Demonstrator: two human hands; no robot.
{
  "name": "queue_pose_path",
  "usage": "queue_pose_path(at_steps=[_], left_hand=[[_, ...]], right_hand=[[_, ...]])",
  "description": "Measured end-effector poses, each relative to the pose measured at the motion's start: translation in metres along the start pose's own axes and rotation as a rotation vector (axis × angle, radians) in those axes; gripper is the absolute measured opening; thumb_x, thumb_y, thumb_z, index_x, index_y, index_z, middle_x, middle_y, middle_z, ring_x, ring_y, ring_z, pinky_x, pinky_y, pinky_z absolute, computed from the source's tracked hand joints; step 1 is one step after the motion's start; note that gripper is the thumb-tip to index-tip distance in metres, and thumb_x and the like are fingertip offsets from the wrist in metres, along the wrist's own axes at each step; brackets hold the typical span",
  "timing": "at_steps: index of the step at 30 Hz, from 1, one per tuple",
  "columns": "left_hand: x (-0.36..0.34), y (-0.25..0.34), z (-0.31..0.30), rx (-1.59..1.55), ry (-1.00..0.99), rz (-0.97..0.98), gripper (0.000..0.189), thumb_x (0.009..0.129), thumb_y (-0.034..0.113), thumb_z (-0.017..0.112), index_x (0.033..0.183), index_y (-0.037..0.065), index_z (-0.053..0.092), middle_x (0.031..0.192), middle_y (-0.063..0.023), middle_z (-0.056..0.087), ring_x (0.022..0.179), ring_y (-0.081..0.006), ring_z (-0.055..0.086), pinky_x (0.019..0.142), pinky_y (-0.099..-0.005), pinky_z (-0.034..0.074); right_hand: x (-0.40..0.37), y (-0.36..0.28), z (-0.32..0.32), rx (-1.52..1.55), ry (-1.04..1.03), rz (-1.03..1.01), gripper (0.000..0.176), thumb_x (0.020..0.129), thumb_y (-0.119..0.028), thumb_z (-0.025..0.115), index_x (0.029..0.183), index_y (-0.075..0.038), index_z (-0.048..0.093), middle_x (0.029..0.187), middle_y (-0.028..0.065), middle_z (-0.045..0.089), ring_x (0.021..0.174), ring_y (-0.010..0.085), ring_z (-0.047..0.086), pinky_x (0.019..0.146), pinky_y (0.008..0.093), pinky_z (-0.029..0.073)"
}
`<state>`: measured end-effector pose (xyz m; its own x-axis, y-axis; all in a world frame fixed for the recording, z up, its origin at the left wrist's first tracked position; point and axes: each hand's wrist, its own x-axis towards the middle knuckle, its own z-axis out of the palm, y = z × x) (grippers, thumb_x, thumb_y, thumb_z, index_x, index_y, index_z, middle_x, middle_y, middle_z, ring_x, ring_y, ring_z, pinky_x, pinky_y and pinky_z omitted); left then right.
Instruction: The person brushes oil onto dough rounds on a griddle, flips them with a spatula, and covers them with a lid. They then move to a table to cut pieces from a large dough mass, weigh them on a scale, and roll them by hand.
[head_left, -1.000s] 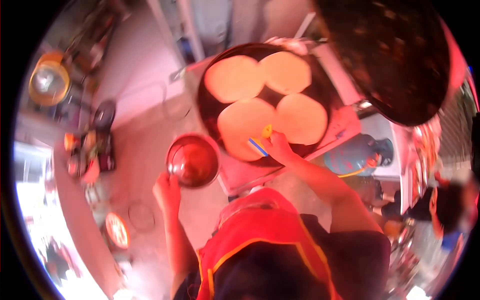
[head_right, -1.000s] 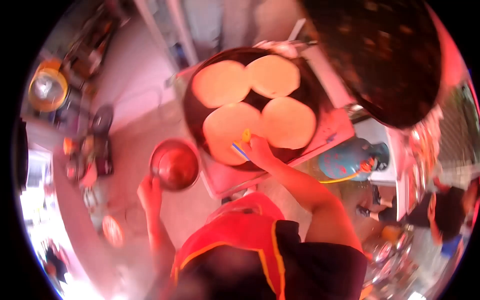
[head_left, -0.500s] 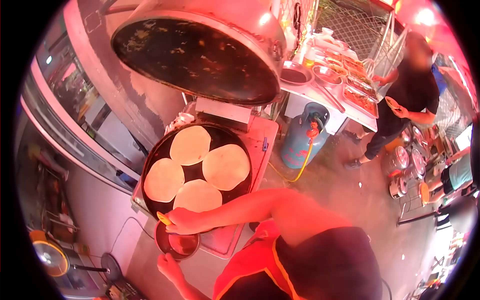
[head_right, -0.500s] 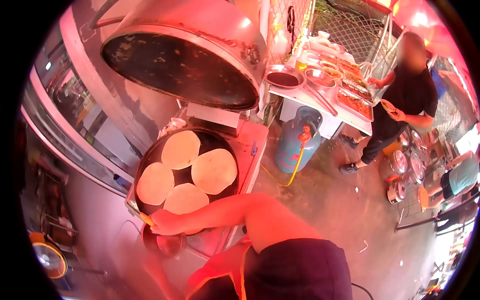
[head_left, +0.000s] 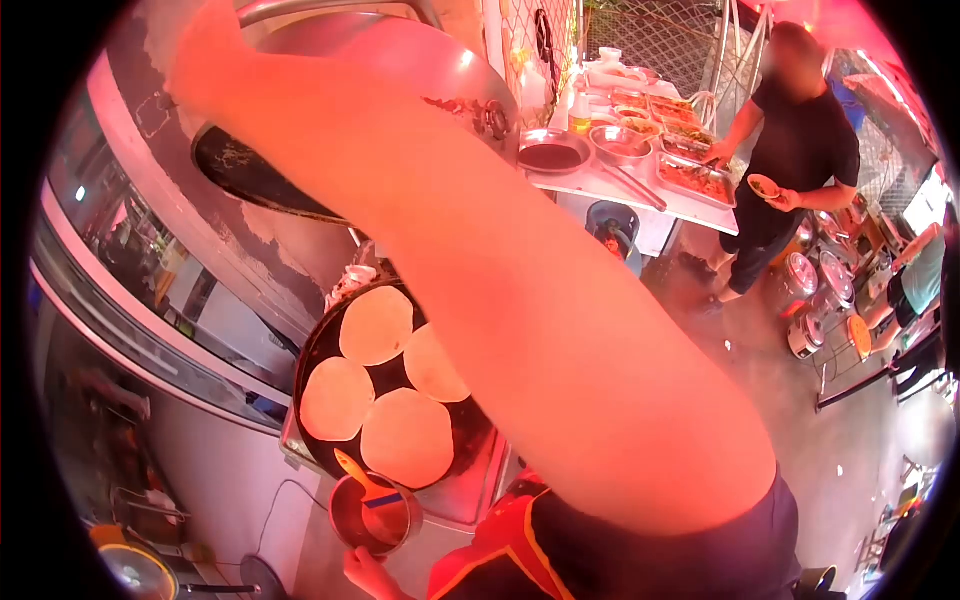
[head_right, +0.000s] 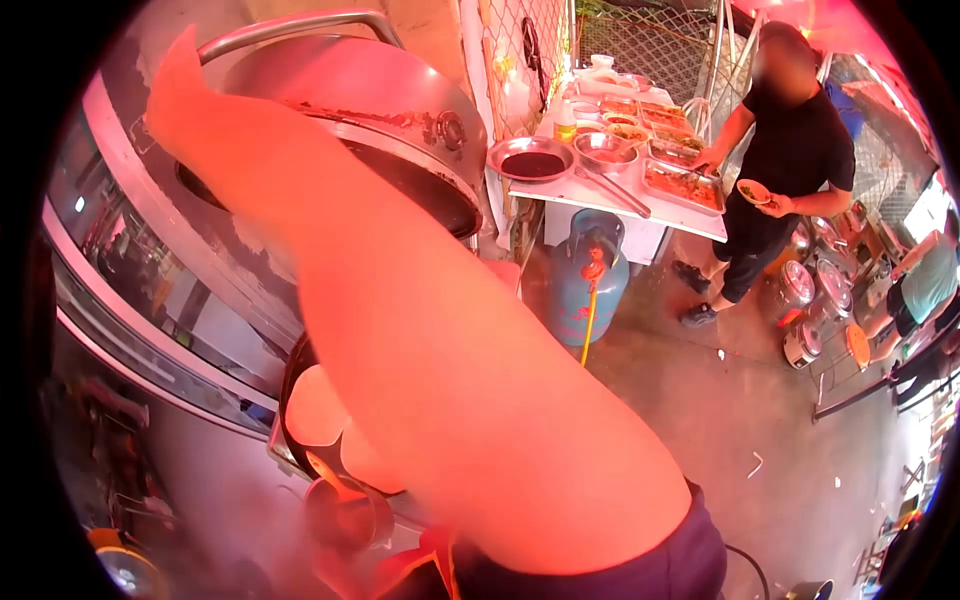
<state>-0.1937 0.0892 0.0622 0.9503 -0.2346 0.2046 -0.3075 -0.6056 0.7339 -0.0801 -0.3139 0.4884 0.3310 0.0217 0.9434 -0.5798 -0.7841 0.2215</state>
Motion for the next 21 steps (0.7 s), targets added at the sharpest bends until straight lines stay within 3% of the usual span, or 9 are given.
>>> queue_pose_path(at_steps=[2,7,17,20,21], left_hand=[[-0.004,-0.014,0.002,-0.052,0.07,0.026,0.025,0.082,0.013,0.053,0.068,-0.007,0.058,0.054,-0.0159,0.052,0.045,-0.0271,0.047,0.043,-0.0412,0.041],[-0.014,-0.03,-0.011,-0.018,0.141,0.019,0.023,0.082,0.011,0.055,0.067,-0.007,0.059,0.054,-0.0152,0.052,0.046,-0.0252,0.048,0.043,-0.0396,0.041],[-0.052,-0.041,-0.046,-0.099,0.204,-0.146,0.019,0.081,0.012,0.057,0.072,-0.004,0.061,0.056,-0.0141,0.054,0.048,-0.0234,0.048,0.045,-0.037,0.042],[-0.06,-0.104,-0.052,-0.339,0.17,-0.253,0.021,0.078,0.011,0.048,0.066,-0.006,0.05,0.055,-0.0078,0.051,0.048,-0.014,0.049,0.043,-0.0299,0.04],[-0.071,-0.1,-0.06,-0.33,0.191,-0.283,0.021,0.079,0.011,0.048,0.066,-0.006,0.05,0.055,-0.0075,0.05,0.048,-0.0132,0.048,0.043,-0.0298,0.04]], right_hand=[[-0.005,0.0,0.013,-0.049,-0.116,-0.009,0.032,0.077,-0.021,0.056,0.105,-0.007,0.061,0.108,0.0152,0.058,0.095,0.0326,0.055,0.078,0.0474,0.044],[-0.013,-0.011,0.005,-0.119,-0.188,-0.066,0.026,0.076,-0.022,0.057,0.098,-0.008,0.062,0.103,0.0133,0.059,0.092,0.0305,0.056,0.075,0.0468,0.044],[-0.052,-0.056,-0.069,-0.271,-0.241,-0.299,0.018,0.075,-0.025,0.059,0.083,-0.01,0.066,0.093,0.0097,0.063,0.084,0.0264,0.059,0.069,0.0456,0.045],[-0.076,-0.064,-0.098,-0.212,-0.35,-0.384,0.017,0.075,-0.024,0.059,0.079,-0.009,0.066,0.089,0.0096,0.063,0.081,0.0258,0.059,0.067,0.0449,0.046],[-0.087,-0.072,-0.107,-0.133,-0.419,-0.415,0.017,0.075,-0.023,0.058,0.079,-0.008,0.065,0.087,0.0103,0.063,0.079,0.0259,0.059,0.065,0.0445,0.046]])
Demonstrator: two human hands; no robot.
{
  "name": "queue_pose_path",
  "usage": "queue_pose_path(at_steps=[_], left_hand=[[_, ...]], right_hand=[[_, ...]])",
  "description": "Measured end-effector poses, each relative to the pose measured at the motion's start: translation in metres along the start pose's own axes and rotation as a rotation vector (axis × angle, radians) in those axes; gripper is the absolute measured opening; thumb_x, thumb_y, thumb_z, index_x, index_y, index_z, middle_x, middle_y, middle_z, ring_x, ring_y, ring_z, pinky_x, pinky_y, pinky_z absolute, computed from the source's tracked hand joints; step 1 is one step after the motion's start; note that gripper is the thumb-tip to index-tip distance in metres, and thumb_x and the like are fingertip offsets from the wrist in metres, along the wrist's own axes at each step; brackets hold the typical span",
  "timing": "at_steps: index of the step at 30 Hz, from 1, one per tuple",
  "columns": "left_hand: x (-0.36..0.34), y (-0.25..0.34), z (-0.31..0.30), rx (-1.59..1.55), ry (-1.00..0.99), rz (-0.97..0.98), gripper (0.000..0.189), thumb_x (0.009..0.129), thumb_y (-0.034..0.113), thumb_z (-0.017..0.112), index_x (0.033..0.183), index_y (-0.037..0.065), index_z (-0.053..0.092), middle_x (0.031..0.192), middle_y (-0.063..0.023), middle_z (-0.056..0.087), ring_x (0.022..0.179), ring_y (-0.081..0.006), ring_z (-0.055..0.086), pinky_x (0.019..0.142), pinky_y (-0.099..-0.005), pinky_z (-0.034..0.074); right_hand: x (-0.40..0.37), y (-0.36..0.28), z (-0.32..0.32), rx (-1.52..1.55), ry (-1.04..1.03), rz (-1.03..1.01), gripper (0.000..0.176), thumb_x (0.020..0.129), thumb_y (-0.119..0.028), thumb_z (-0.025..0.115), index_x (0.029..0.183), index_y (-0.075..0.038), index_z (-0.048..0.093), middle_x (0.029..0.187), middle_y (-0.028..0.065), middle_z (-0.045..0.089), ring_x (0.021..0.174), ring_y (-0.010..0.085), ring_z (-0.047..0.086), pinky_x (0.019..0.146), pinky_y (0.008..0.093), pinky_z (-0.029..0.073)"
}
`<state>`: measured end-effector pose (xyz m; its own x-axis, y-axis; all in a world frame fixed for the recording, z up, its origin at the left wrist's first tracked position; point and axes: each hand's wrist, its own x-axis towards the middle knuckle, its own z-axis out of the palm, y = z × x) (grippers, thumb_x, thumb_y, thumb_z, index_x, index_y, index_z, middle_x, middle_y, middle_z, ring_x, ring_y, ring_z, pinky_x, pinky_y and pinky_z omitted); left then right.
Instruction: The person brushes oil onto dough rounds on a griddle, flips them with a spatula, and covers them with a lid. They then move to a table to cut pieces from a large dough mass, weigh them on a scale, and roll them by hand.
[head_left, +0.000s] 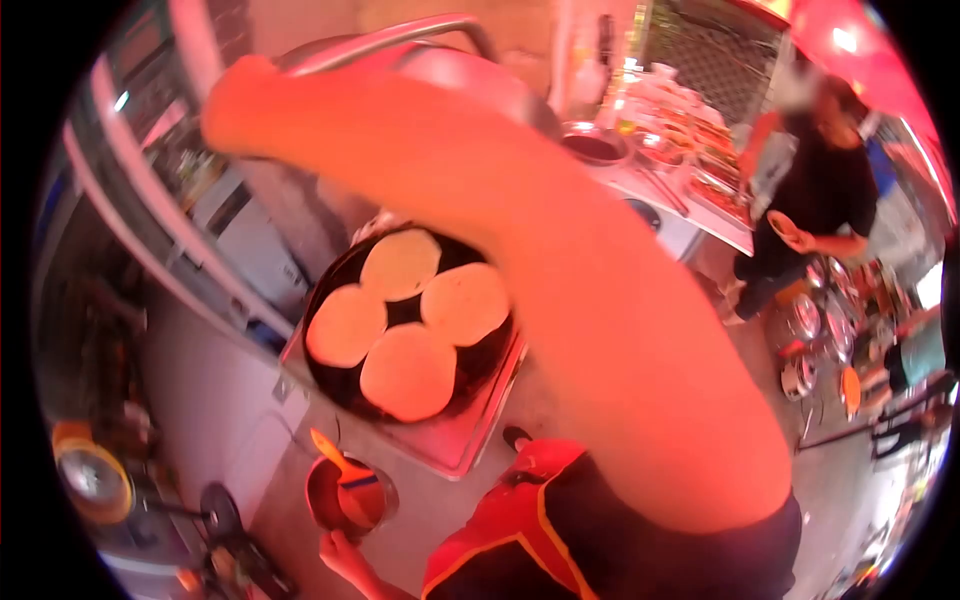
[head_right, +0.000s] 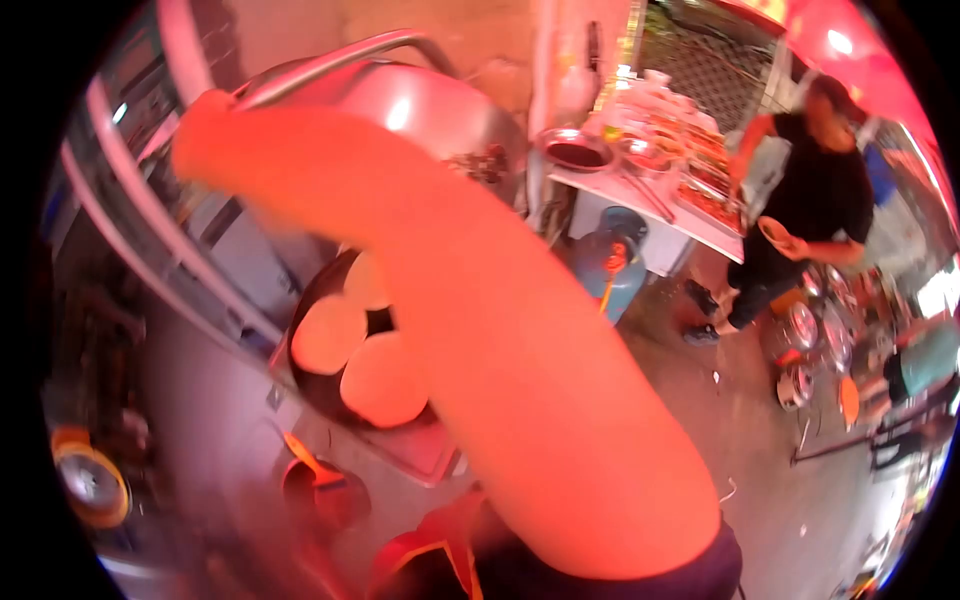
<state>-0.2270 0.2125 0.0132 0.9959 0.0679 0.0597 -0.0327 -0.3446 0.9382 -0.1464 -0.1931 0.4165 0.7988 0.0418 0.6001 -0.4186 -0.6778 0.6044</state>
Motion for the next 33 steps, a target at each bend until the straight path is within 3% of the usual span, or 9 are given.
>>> queue_pose_path(at_steps=[8,14,17,21,23,25,26,30,33], left_hand=[[-0.052,-0.025,-0.079,0.097,0.246,-0.101,0.024,0.078,0.009,0.05,0.059,-0.003,0.043,0.05,-0.0063,0.046,0.045,-0.0126,0.047,0.042,-0.0296,0.04],[-0.075,-0.054,-0.118,0.044,0.42,-0.283,0.024,0.077,0.007,0.051,0.057,-0.003,0.042,0.049,-0.0075,0.045,0.043,-0.0125,0.049,0.041,-0.0295,0.044],[-0.073,-0.078,-0.139,0.147,0.49,-0.296,0.025,0.078,0.008,0.051,0.057,-0.003,0.041,0.048,-0.009,0.045,0.043,-0.0133,0.051,0.04,-0.0297,0.044],[-0.046,-0.112,-0.173,0.178,0.532,-0.343,0.025,0.078,0.008,0.051,0.057,-0.002,0.041,0.046,-0.0108,0.045,0.043,-0.0175,0.055,0.041,-0.0321,0.044],[-0.016,-0.125,-0.186,0.278,0.521,-0.319,0.025,0.078,0.009,0.051,0.057,-0.002,0.043,0.048,-0.0139,0.047,0.045,-0.024,0.054,0.045,-0.0365,0.043],[0.025,-0.14,-0.209,0.393,0.499,-0.281,0.025,0.078,0.011,0.052,0.057,-0.002,0.045,0.049,-0.0171,0.049,0.046,-0.0305,0.054,0.048,-0.0409,0.042],[0.048,-0.142,-0.216,0.404,0.494,-0.339,0.023,0.077,0.011,0.052,0.058,-0.001,0.046,0.051,-0.0189,0.051,0.05,-0.0357,0.053,0.051,-0.0438,0.041],[0.151,-0.141,-0.251,0.426,0.449,-0.313,0.022,0.076,0.011,0.052,0.059,-0.001,0.047,0.054,-0.0199,0.051,0.052,-0.0381,0.053,0.052,-0.0445,0.041],[0.222,-0.136,-0.275,0.38,0.448,-0.311,0.022,0.076,0.014,0.053,0.061,-0.001,0.047,0.057,-0.021,0.051,0.055,-0.0406,0.052,0.053,-0.0457,0.041]], right_hand=[[-0.033,-0.147,-0.027,1.076,-0.667,-0.381,0.016,0.075,-0.014,0.055,0.074,0.001,0.061,0.07,0.0156,0.061,0.062,0.0273,0.061,0.052,0.0409,0.048],[-0.093,-0.3,0.018,1.596,-1.115,0.094,0.015,0.077,0.002,0.049,0.084,0.011,0.06,0.061,0.0216,0.059,0.044,0.0296,0.06,0.038,0.0404,0.047],[-0.142,-0.383,0.074,1.378,-0.967,-0.009,0.012,0.072,0.0,0.059,0.076,0.011,0.06,0.07,0.0237,0.062,0.059,0.0318,0.065,0.049,0.0414,0.052],[-0.207,-0.469,0.153,1.329,-1.093,0.043,0.031,0.071,-0.001,0.056,0.1,0.008,0.052,0.082,0.0238,0.06,0.059,0.0326,0.064,0.048,0.0407,0.051],[-0.24,-0.488,0.181,1.262,-0.886,-0.07,0.04,0.071,-0.002,0.056,0.109,0.005,0.045,0.084,0.0218,0.059,0.063,0.0325,0.064,0.05,0.0405,0.051],[-0.253,-0.498,0.185,1.1,-0.981,-0.175,0.049,0.071,-0.015,0.058,0.112,0.006,0.041,0.098,0.0267,0.058,0.086,0.0398,0.061,0.074,0.0467,0.05],[-0.255,-0.502,0.19,1.021,-1.243,0.064,0.057,0.07,-0.016,0.058,0.118,0.006,0.038,0.1,0.0283,0.058,0.089,0.0407,0.061,0.074,0.048,0.05],[-0.307,-0.507,0.224,0.879,-1.127,-0.048,0.067,0.073,-0.017,0.059,0.13,0.003,0.031,0.106,0.0291,0.056,0.097,0.0403,0.058,0.08,0.0469,0.049],[-0.194,-0.495,0.118,0.935,-1.437,0.188,0.058,0.076,-0.018,0.057,0.124,0.007,0.035,0.106,0.0286,0.056,0.099,0.041,0.058,0.081,0.0456,0.049]])
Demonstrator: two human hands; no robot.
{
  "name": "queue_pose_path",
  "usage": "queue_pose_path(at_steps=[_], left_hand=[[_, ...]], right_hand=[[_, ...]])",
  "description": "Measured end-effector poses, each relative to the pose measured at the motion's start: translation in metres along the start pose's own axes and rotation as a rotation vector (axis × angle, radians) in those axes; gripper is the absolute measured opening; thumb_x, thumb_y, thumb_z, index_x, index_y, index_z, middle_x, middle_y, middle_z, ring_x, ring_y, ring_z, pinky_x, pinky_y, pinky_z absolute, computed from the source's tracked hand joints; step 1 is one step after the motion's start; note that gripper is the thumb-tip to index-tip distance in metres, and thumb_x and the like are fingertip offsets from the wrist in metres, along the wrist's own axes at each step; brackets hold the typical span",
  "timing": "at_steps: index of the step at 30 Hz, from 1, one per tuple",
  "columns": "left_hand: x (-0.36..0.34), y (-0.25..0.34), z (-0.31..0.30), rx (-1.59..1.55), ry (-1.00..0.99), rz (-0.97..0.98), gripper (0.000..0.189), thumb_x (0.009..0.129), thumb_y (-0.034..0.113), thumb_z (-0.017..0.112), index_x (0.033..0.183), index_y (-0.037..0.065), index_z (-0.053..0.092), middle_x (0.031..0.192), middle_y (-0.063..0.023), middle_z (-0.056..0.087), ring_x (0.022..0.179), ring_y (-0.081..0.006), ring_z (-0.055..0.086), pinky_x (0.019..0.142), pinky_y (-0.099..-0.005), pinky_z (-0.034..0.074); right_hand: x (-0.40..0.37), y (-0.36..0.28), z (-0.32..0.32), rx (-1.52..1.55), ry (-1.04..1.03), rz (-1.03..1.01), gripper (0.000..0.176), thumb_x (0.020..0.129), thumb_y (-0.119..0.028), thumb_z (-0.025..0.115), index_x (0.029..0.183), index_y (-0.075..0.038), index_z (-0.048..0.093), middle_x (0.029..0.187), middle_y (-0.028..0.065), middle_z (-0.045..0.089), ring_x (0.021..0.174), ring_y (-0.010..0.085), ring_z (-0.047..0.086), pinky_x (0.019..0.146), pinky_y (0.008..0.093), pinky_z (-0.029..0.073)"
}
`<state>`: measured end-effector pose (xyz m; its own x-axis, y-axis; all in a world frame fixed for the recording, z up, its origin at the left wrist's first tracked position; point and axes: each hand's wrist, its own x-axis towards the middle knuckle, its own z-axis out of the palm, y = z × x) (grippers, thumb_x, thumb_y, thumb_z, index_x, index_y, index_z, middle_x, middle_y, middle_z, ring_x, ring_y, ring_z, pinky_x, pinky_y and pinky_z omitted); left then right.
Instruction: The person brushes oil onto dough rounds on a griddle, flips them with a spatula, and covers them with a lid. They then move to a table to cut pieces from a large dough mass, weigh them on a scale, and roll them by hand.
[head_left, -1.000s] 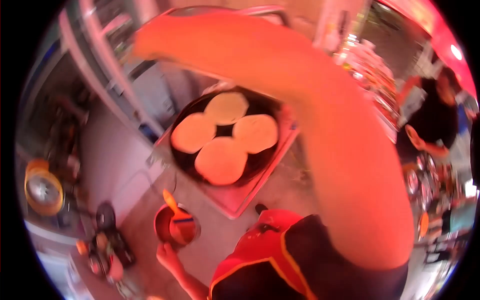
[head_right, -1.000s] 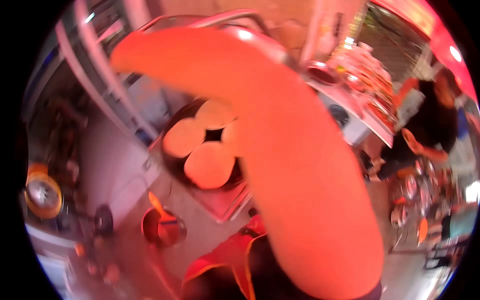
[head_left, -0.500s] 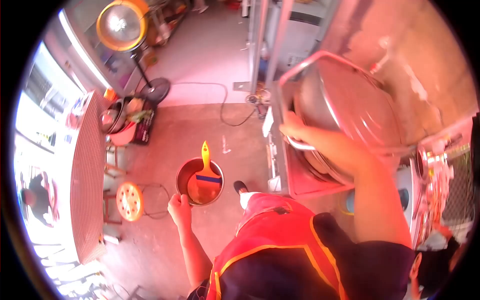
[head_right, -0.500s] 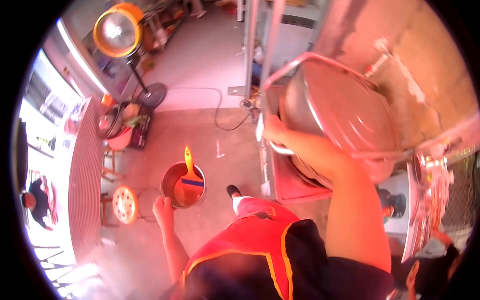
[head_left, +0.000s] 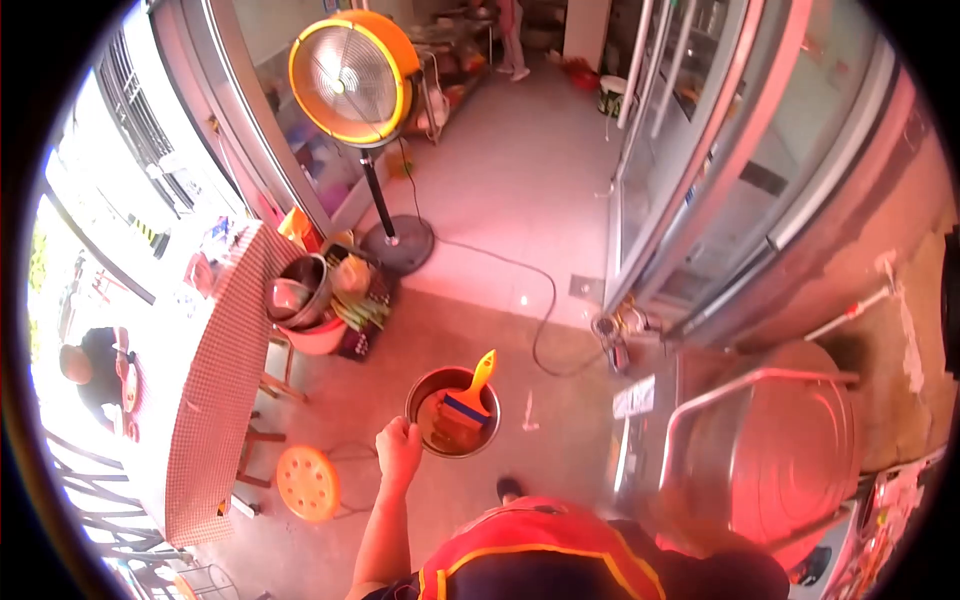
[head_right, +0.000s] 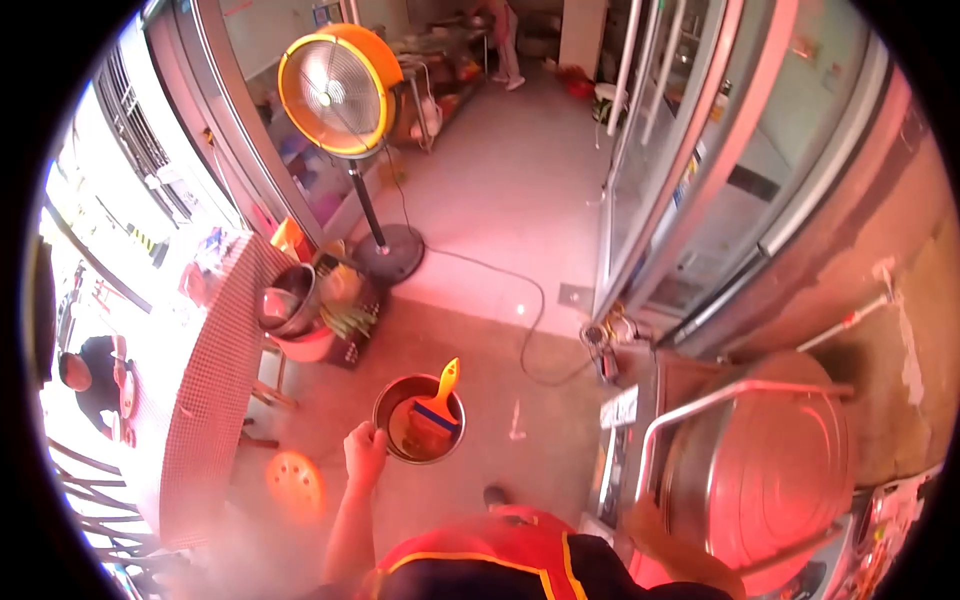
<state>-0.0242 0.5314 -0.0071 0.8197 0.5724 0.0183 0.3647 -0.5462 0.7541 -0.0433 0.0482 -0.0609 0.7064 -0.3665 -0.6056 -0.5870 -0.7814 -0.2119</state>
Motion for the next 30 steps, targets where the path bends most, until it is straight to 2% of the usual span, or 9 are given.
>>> queue_pose_path(at_steps=[3,10,11,12,17,20,21,27,30], left_hand=[[0.066,0.027,0.006,-0.016,0.013,0.044,0.022,0.075,0.014,0.052,0.06,-0.001,0.047,0.057,-0.0208,0.051,0.055,-0.0396,0.053,0.053,-0.0446,0.042],[0.238,0.039,0.052,-0.018,-0.086,0.076,0.022,0.075,0.017,0.053,0.061,0.0,0.051,0.058,-0.0211,0.054,0.058,-0.0396,0.057,0.055,-0.0461,0.044],[0.264,0.047,0.058,0.024,-0.061,0.2,0.021,0.074,0.018,0.054,0.062,0.0,0.052,0.059,-0.0223,0.054,0.059,-0.0414,0.056,0.055,-0.0477,0.044],[0.286,0.056,0.064,0.042,-0.065,0.21,0.021,0.075,0.019,0.054,0.064,0.0,0.053,0.061,-0.0234,0.054,0.06,-0.0426,0.056,0.056,-0.049,0.044],[0.411,0.086,0.106,-0.016,-0.21,0.223,0.022,0.076,0.02,0.053,0.065,0.0,0.053,0.062,-0.0235,0.055,0.062,-0.0418,0.057,0.057,-0.0486,0.045],[0.488,0.111,0.137,-0.021,-0.18,0.297,0.022,0.076,0.019,0.053,0.065,0.0,0.053,0.061,-0.0228,0.056,0.062,-0.0414,0.058,0.058,-0.0478,0.046],[0.514,0.119,0.149,-0.061,-0.236,0.239,0.023,0.076,0.019,0.052,0.065,-0.001,0.054,0.06,-0.0222,0.056,0.061,-0.0414,0.058,0.058,-0.0472,0.047],[0.656,0.182,0.223,-0.088,-0.196,0.231,0.023,0.076,0.019,0.052,0.066,-0.002,0.054,0.06,-0.0225,0.056,0.061,-0.0414,0.058,0.058,-0.0464,0.047],[0.73,0.219,0.26,-0.08,-0.089,0.256,0.022,0.076,0.014,0.052,0.062,-0.003,0.053,0.051,-0.0176,0.055,0.048,-0.03,0.06,0.049,-0.0364,0.048]], right_hand=[[0.053,-0.057,0.01,-0.008,-0.001,-0.149,0.054,0.076,-0.018,0.057,0.12,0.006,0.037,0.104,0.028,0.056,0.097,0.0407,0.058,0.08,0.0457,0.049],[0.174,-0.271,0.002,0.01,-0.006,-0.439,0.043,0.077,-0.018,0.056,0.111,0.004,0.041,0.099,0.0267,0.057,0.093,0.0402,0.058,0.077,0.046,0.049],[0.187,-0.296,0.002,0.005,-0.004,-0.46,0.042,0.077,-0.017,0.056,0.11,0.004,0.042,0.098,0.0265,0.057,0.093,0.0402,0.058,0.077,0.046,0.049],[0.197,-0.318,0.002,0.007,-0.01,-0.467,0.04,0.077,-0.017,0.055,0.109,0.004,0.043,0.098,0.0263,0.058,0.092,0.0401,0.059,0.077,0.046,0.049],[0.234,-0.4,-0.025,0.004,0.0,-0.4,0.033,0.078,-0.017,0.055,0.103,0.003,0.046,0.094,0.0254,0.058,0.089,0.0397,0.059,0.075,0.0462,0.049],[0.261,-0.433,-0.048,0.004,0.004,-0.322,0.029,0.078,-0.017,0.054,0.099,0.002,0.048,0.092,0.0248,0.059,0.088,0.0395,0.059,0.074,0.0463,0.049],[0.273,-0.44,-0.056,-0.003,0.004,-0.288,0.027,0.079,-0.017,0.054,0.098,0.002,0.048,0.092,0.0247,0.059,0.087,0.0395,0.059,0.073,0.0464,0.049],[0.389,-0.483,-0.094,-0.095,-0.052,-0.086,0.02,0.079,-0.016,0.053,0.09,0.001,0.052,0.088,0.0235,0.06,0.084,0.039,0.06,0.071,0.0466,0.049],[0.471,-0.514,-0.131,-0.176,-0.096,-0.053,0.018,0.08,-0.016,0.053,0.086,0.0,0.054,0.086,0.023,0.06,0.083,0.0388,0.06,0.07,0.0467,0.049]])
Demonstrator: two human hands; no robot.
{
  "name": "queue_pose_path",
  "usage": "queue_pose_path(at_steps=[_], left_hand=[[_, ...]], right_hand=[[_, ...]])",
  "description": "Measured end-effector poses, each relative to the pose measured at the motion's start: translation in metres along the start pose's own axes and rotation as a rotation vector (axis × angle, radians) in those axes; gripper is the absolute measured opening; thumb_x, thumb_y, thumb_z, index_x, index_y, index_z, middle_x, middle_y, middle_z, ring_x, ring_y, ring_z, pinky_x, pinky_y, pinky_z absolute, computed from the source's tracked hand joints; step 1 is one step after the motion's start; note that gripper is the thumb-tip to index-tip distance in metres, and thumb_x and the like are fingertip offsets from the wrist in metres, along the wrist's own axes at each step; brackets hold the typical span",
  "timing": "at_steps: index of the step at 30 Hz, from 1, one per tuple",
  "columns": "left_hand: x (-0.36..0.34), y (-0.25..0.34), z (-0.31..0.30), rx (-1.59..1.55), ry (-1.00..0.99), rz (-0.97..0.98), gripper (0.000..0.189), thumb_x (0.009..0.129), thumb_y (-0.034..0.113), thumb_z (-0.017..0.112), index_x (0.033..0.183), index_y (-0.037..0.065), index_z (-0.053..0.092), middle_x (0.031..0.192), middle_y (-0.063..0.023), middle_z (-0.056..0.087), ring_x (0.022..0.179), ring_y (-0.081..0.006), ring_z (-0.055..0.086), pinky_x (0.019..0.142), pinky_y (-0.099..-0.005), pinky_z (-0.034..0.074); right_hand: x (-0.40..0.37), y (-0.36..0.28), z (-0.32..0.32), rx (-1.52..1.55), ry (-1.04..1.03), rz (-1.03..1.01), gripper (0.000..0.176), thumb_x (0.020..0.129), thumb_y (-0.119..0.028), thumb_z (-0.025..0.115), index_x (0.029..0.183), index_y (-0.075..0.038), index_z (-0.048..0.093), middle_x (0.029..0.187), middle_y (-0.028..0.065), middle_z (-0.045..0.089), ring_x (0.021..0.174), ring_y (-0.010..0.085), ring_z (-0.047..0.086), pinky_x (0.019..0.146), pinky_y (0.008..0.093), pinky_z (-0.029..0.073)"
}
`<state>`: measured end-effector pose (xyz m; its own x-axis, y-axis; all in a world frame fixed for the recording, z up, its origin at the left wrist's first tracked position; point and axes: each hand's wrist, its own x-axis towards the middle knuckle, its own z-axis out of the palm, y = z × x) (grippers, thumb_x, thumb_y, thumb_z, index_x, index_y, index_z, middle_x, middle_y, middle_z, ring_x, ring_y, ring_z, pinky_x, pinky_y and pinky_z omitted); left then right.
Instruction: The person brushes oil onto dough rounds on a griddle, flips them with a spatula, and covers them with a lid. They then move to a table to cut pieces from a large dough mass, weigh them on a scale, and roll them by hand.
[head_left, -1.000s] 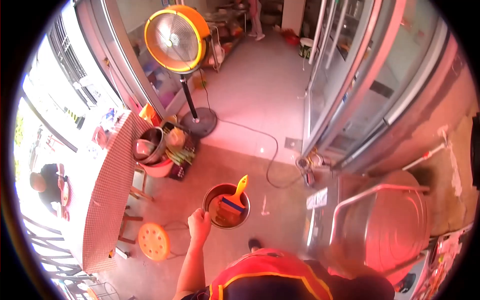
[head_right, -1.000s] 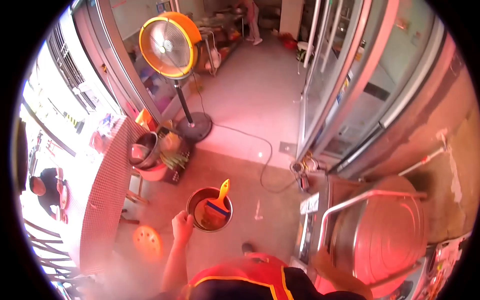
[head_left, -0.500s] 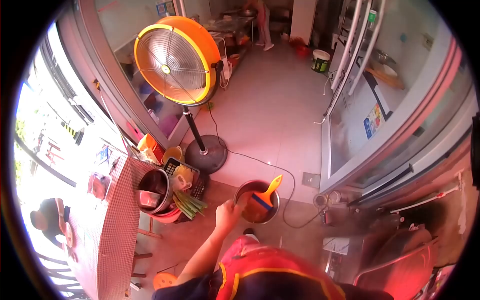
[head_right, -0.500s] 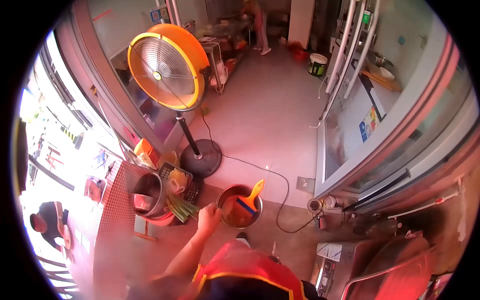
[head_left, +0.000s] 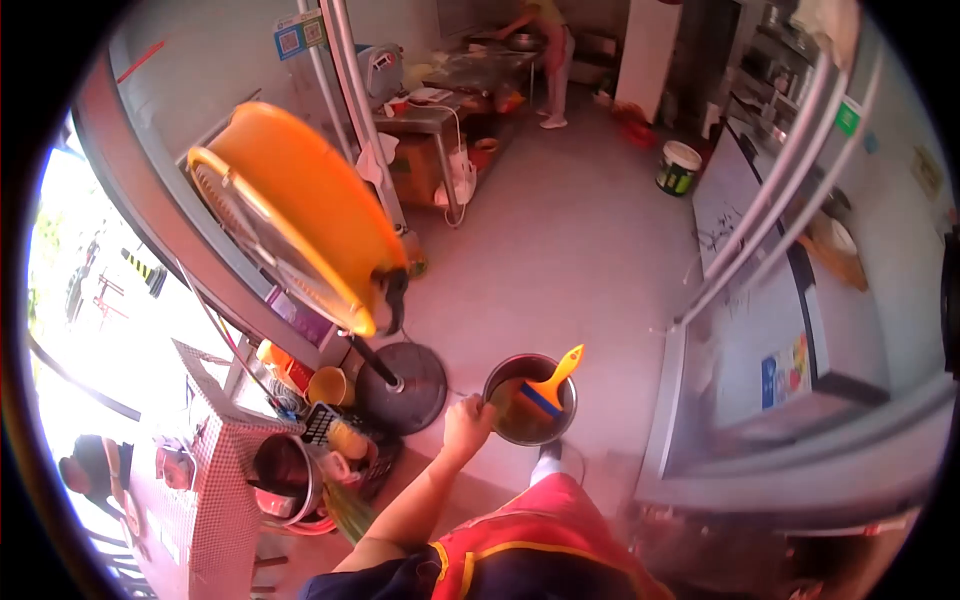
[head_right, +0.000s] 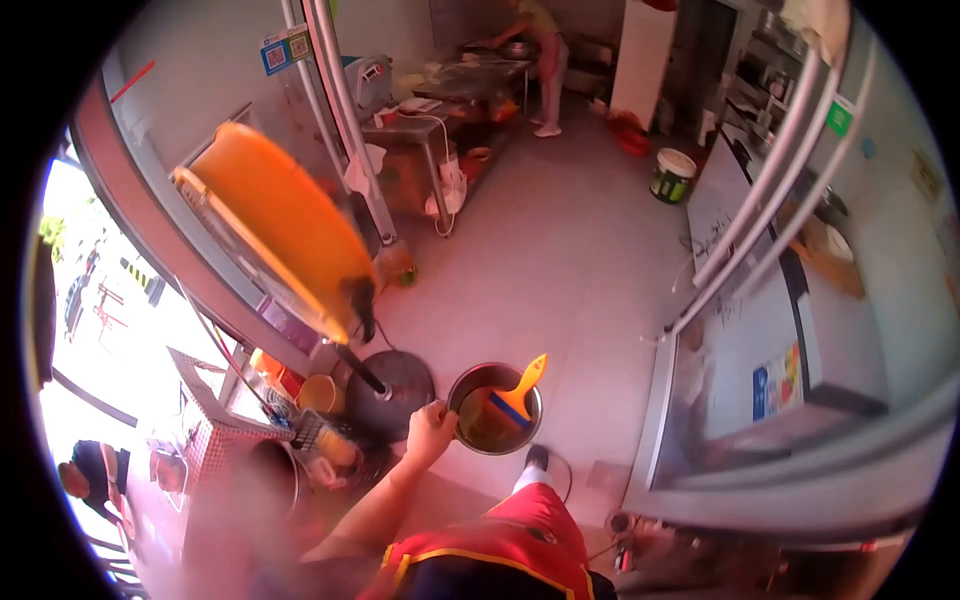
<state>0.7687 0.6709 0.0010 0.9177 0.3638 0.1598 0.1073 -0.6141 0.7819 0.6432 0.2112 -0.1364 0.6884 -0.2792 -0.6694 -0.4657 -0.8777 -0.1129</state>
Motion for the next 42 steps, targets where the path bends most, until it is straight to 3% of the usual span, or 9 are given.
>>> queue_pose_path(at_steps=[6,13,20,24,25,29,37,40,42], left_hand=[[0.16,0.052,0.019,0.006,0.142,-0.142,0.023,0.077,0.017,0.052,0.064,-0.002,0.054,0.058,-0.0213,0.056,0.058,-0.0379,0.059,0.054,-0.043,0.047],[0.357,0.042,0.051,-0.139,0.292,-0.241,0.023,0.077,0.015,0.054,0.063,-0.003,0.052,0.055,-0.0222,0.051,0.053,-0.0378,0.055,0.051,-0.0428,0.043],[0.576,-0.019,0.067,-0.242,0.441,-0.265,0.021,0.077,0.014,0.054,0.065,-0.004,0.052,0.057,-0.0201,0.055,0.052,-0.0336,0.056,0.052,-0.0418,0.043],[0.698,-0.037,0.057,-0.047,0.547,-0.343,0.02,0.077,0.014,0.054,0.067,-0.004,0.054,0.058,-0.0202,0.055,0.056,-0.0334,0.058,0.055,-0.0414,0.045],[0.729,-0.044,0.054,-0.021,0.569,-0.348,0.02,0.077,0.014,0.054,0.068,-0.004,0.055,0.059,-0.0204,0.056,0.056,-0.0334,0.058,0.055,-0.0414,0.045],[0.844,-0.055,0.043,-0.038,0.65,-0.451,0.025,0.077,0.017,0.053,0.067,-0.006,0.057,0.061,-0.0213,0.058,0.057,-0.0323,0.059,0.057,-0.0406,0.045],[1.051,-0.172,0.051,-0.011,0.959,-0.58,0.032,0.077,0.022,0.049,0.072,-0.006,0.062,0.064,-0.0226,0.06,0.061,-0.0328,0.061,0.063,-0.0409,0.046],[1.095,-0.186,0.049,0.605,0.861,-0.666,0.033,0.076,0.023,0.048,0.074,-0.007,0.063,0.07,-0.0244,0.062,0.066,-0.0367,0.061,0.067,-0.0431,0.046],[1.123,-0.178,0.048,0.377,0.886,-0.855,0.037,0.075,0.024,0.048,0.079,-0.009,0.063,0.076,-0.027,0.061,0.075,-0.0411,0.06,0.073,-0.0447,0.045]], right_hand=[[0.162,-0.092,-0.142,-0.232,0.109,-0.41,0.016,0.081,-0.016,0.052,0.079,-0.001,0.058,0.082,0.0218,0.061,0.079,0.0384,0.061,0.067,0.0469,0.049],[0.259,-0.446,-0.342,0.278,0.274,-1.07,0.019,0.088,-0.021,0.051,0.095,-0.004,0.057,0.086,0.0194,0.062,0.085,0.0388,0.059,0.073,0.0439,0.048],[0.461,-0.497,-0.366,-0.182,0.236,-1.11,0.019,0.087,-0.021,0.048,0.092,-0.003,0.055,0.095,0.0182,0.061,0.082,0.0384,0.059,0.07,0.0453,0.048],[0.565,-0.377,-0.374,-0.441,0.081,-0.814,0.037,0.08,-0.036,0.049,0.078,-0.002,0.063,0.087,0.0215,0.063,0.087,0.0361,0.061,0.081,0.0419,0.048],[0.607,-0.357,-0.355,-0.45,-0.039,-0.39,0.033,0.079,-0.033,0.051,0.074,-0.002,0.063,0.079,0.0207,0.064,0.085,0.0345,0.062,0.077,0.0424,0.049],[0.649,-0.403,-0.411,-0.276,-0.131,-0.089,0.03,0.079,-0.03,0.051,0.068,-0.004,0.062,0.072,0.0182,0.062,0.075,0.0325,0.061,0.07,0.042,0.049],[0.897,-0.595,-0.522,-0.284,-0.086,-0.488,0.028,0.077,-0.026,0.051,0.058,-0.008,0.06,0.057,0.0132,0.059,0.055,0.0283,0.059,0.057,0.0412,0.048],[0.939,-0.77,-0.646,-0.116,-0.072,-0.684,0.028,0.078,-0.024,0.05,0.057,-0.008,0.061,0.056,0.0117,0.06,0.05,0.0263,0.058,0.056,0.0396,0.049],[1.017,-0.861,-0.682,-0.297,0.342,-1.009,0.015,0.073,-0.017,0.053,0.062,-0.011,0.061,0.063,0.0088,0.059,0.061,0.0298,0.058,0.057,0.0437,0.047]])
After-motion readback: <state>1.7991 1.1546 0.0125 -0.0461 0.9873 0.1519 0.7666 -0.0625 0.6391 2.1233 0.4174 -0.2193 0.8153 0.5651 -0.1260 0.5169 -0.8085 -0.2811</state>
